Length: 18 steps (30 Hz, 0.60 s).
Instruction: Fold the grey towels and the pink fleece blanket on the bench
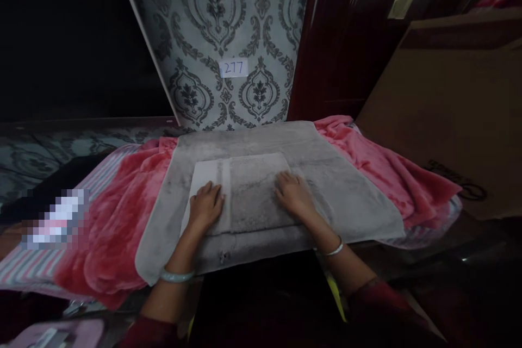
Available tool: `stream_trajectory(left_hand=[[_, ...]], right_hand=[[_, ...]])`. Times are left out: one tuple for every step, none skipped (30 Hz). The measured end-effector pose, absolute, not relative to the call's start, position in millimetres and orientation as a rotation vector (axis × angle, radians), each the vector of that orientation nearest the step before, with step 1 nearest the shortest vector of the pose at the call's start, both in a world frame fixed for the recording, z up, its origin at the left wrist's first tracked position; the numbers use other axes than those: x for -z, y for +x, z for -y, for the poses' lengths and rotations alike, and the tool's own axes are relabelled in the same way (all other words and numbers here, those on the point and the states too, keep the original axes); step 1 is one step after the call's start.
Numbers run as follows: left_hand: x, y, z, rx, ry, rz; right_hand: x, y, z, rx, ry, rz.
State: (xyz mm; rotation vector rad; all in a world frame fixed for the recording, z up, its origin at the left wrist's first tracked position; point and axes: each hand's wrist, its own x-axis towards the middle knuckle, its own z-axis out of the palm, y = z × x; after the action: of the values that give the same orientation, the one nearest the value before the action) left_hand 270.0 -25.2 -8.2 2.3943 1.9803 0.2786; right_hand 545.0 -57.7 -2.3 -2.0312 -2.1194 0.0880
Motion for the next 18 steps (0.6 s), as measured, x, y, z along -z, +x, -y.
stream_trajectory(left_hand=[[1,270,15,-0.321,2.39,-1.977],[-5,271,4,-0.364,2.391,-1.976],[-11,272,-8,-0.397,2.396,-1.979],[-15,275,-18,-0.411,2.395,-1.988],[-16,278,-27,-0.399,2.383,-2.007],[-14,282,-35,-0.377,2.363,-2.032],[-10,285,-40,-0.352,2.347,-2.057],[-5,288,-44,-0.332,2.34,-2.077],[2,290,-47,-0.322,2.343,-2.093],[9,290,-48,-0.324,2.353,-2.105],[15,290,-49,-0.331,2.361,-2.116],[20,290,-50,-0.336,2.364,-2.119],[23,288,-51,-0.338,2.363,-2.116],[26,287,-52,-0.343,2.361,-2.109],[26,286,-54,-0.351,2.36,-2.1],[27,284,-55,-0.362,2.359,-2.091],[26,284,-57,-0.374,2.358,-2.083],[26,283,-58,-0.383,2.357,-2.077]], right_hand=[[-5,534,48,-0.096,-1.975,2.146],[-12,521,37,-0.118,-1.913,2.184],[-18,507,25,-0.146,-1.853,2.225],[-23,492,13,-0.172,-1.8,2.265],[-25,478,1,-0.192,-1.758,2.298],[-26,464,-10,-0.202,-1.727,2.321],[-25,452,-20,-0.207,-1.71,2.333],[-22,442,-28,-0.204,-1.699,2.337],[-17,435,-35,-0.197,-1.693,2.339],[-12,430,-41,-0.185,-1.684,2.345],[-5,429,-46,-0.166,-1.67,2.353],[0,430,-50,-0.143,-1.655,2.359],[5,435,-54,-0.119,-1.649,2.361],[8,442,-58,-0.097,-1.656,2.353],[10,451,-62,-0.077,-1.686,2.331],[10,461,-65,-0.063,-1.738,2.294],[10,473,-68,-0.056,-1.809,2.246],[8,486,-69,-0.053,-1.885,2.193]])
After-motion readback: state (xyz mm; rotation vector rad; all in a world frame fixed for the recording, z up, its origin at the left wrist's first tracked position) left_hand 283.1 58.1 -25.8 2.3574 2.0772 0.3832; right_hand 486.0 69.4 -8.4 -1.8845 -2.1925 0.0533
